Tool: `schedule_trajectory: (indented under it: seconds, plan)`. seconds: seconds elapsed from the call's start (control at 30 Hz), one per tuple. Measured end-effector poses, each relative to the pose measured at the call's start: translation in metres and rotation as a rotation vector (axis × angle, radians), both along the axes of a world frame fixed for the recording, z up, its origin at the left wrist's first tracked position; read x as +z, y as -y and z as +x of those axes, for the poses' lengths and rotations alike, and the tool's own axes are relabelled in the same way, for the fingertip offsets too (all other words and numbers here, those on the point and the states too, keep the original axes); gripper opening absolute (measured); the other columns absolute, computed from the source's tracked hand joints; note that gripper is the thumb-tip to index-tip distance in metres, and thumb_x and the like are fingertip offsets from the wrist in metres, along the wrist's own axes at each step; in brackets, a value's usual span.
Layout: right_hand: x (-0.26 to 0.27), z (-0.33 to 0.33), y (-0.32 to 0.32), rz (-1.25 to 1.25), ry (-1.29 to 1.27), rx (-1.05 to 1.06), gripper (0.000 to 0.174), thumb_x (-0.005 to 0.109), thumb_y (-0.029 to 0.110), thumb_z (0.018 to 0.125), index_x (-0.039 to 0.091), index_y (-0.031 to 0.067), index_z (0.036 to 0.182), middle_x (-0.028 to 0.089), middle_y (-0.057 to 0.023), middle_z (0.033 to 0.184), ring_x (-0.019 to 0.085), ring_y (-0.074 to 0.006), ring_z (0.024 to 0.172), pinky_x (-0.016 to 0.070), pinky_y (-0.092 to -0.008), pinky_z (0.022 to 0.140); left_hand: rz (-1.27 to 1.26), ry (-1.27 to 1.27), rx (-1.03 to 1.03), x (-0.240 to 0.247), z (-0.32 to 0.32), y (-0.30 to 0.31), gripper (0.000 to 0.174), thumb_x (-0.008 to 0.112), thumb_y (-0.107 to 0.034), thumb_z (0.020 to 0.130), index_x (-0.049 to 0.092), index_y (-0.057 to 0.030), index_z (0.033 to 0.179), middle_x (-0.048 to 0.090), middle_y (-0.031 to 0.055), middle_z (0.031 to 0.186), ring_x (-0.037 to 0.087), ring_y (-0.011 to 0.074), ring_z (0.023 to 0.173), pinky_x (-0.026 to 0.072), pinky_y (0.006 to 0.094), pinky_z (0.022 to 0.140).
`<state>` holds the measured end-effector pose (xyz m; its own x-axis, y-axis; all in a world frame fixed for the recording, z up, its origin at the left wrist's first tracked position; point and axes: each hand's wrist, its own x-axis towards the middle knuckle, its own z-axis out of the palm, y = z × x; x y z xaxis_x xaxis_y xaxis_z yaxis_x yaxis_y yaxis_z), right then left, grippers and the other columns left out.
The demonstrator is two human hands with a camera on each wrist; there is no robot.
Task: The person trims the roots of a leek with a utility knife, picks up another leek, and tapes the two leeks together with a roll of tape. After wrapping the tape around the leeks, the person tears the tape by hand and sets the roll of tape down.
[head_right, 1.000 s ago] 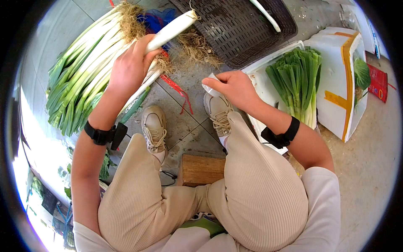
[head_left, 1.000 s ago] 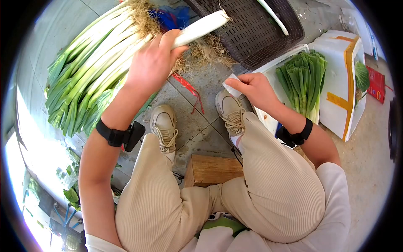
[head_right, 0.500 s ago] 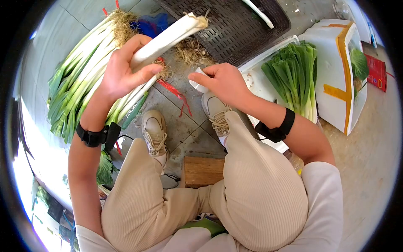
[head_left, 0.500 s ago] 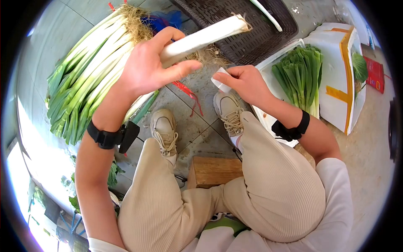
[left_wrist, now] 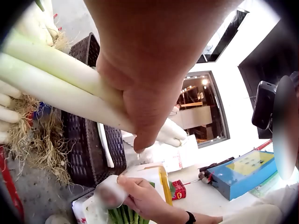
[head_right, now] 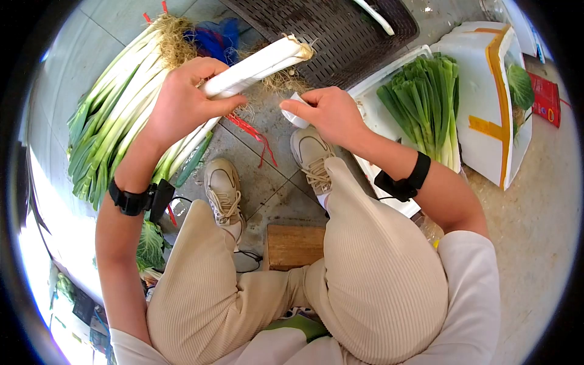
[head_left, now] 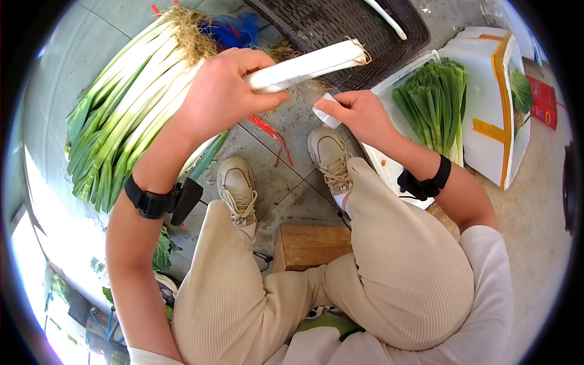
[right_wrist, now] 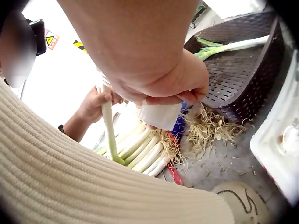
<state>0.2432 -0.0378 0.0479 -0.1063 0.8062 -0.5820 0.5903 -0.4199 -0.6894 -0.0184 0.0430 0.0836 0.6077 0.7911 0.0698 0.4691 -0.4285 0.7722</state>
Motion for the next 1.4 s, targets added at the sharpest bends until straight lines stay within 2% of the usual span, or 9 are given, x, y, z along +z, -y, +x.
schedule_trajectory:
  seconds: [0.1, 0.47, 0.9, 0.97, 1.0, 1.07, 1.2, 1.3, 1.4]
  plan:
    - [-0.004, 0.005, -0.001, 0.012, 0.018, -0.011, 0.047, 0.07, 0.05, 0.087, 0.077, 0.0025, 0.087, 0.057, -0.004, 0.056, 0.045, -0.0118, 0.051, 0.0365, -0.0324, 0.05, -0.193, -0.035, 0.089, 0.002, 0.005, 0.005, 0.032, 0.087, -0.02, 0.073, 0.07, -0.0047, 0.095, 0.068, 0.0059, 0.082, 0.064, 0.0143, 0.073, 0.0512, 0.0282, 0.068]
    - [0.008, 0.002, -0.007, 0.014, 0.035, 0.022, 0.041, 0.07, 0.041, 0.091, 0.076, 0.0, 0.087, 0.068, -0.0022, 0.068, 0.053, -0.0057, 0.061, 0.042, -0.0255, 0.056, 0.513, -0.028, 0.221, -0.015, 0.004, 0.011, 0.034, 0.082, -0.023, 0.075, 0.066, -0.0102, 0.102, 0.066, 0.0038, 0.08, 0.066, 0.0234, 0.068, 0.0549, 0.0368, 0.06]
    - [0.014, -0.001, -0.004, 0.001, 0.072, 0.038, 0.039, 0.071, 0.04, 0.09, 0.077, 0.0005, 0.092, 0.065, -0.0007, 0.066, 0.048, -0.0055, 0.059, 0.0397, -0.0269, 0.054, 0.346, -0.181, 0.229, -0.022, 0.003, 0.019, 0.048, 0.075, -0.008, 0.076, 0.05, -0.002, 0.116, 0.062, 0.0155, 0.093, 0.065, 0.0368, 0.082, 0.0544, 0.0439, 0.073]
    - [0.01, 0.0, -0.001, 0.093, 0.018, -0.012, 0.062, 0.068, 0.05, 0.087, 0.047, -0.0017, 0.061, 0.033, -0.0062, 0.052, 0.028, -0.0167, 0.051, 0.0272, -0.0377, 0.049, 0.297, -0.055, 0.275, -0.03, 0.002, 0.02, 0.054, 0.076, -0.002, 0.073, 0.047, -0.0012, 0.118, 0.062, 0.0165, 0.095, 0.064, 0.0384, 0.084, 0.0539, 0.0438, 0.076]
    - [0.012, 0.001, -0.002, 0.094, 0.018, -0.015, 0.062, 0.068, 0.05, 0.087, 0.047, -0.0017, 0.061, 0.033, -0.0062, 0.052, 0.028, -0.0167, 0.051, 0.0272, -0.0377, 0.049, 0.297, -0.055, 0.272, -0.033, 0.0, 0.019, 0.054, 0.076, -0.002, 0.073, 0.047, -0.0012, 0.118, 0.062, 0.0165, 0.095, 0.064, 0.0384, 0.084, 0.0539, 0.0438, 0.076]
    - [0.016, 0.002, -0.005, 0.021, 0.069, 0.045, 0.039, 0.071, 0.039, 0.091, 0.076, 0.0001, 0.093, 0.062, 0.0003, 0.065, 0.046, -0.0052, 0.059, 0.0382, -0.0265, 0.054, 0.379, 0.029, 0.237, -0.04, -0.004, 0.015, 0.058, 0.078, -0.002, 0.071, 0.047, -0.0024, 0.119, 0.063, 0.0173, 0.098, 0.064, 0.0384, 0.084, 0.0543, 0.0437, 0.076]
    - [0.015, 0.003, -0.004, 0.047, 0.031, 0.02, 0.039, 0.071, 0.038, 0.091, 0.076, -0.0006, 0.094, 0.062, 0.0008, 0.065, 0.045, -0.0048, 0.059, 0.0375, -0.026, 0.053, 0.645, 0.091, 0.224, -0.039, -0.005, 0.011, 0.061, 0.08, -0.002, 0.069, 0.05, -0.0039, 0.121, 0.064, 0.0161, 0.103, 0.065, 0.0365, 0.086, 0.0557, 0.042, 0.075]
    - [0.022, 0.0, -0.005, 0.057, -0.017, 0.02, 0.039, 0.072, 0.038, 0.09, 0.075, -0.0008, 0.094, 0.06, 0.0016, 0.064, 0.045, -0.0045, 0.059, 0.0371, -0.0252, 0.053, 0.667, 0.038, 0.258, -0.03, -0.008, 0.015, 0.059, 0.081, -0.004, 0.069, 0.058, -0.0048, 0.123, 0.067, 0.0139, 0.107, 0.068, 0.0325, 0.087, 0.057, 0.039, 0.073]
    - [0.033, -0.007, -0.004, 0.163, -0.087, -0.03, 0.059, 0.069, 0.046, 0.088, 0.049, -0.0029, 0.063, 0.033, -0.0064, 0.052, 0.028, -0.0163, 0.052, 0.0267, -0.0355, 0.049, 0.613, -0.057, 0.284, -0.011, -0.008, 0.019, 0.051, 0.08, -0.011, 0.075, 0.066, -0.0069, 0.124, 0.072, 0.0106, 0.102, 0.07, 0.0266, 0.083, 0.0576, 0.036, 0.071]
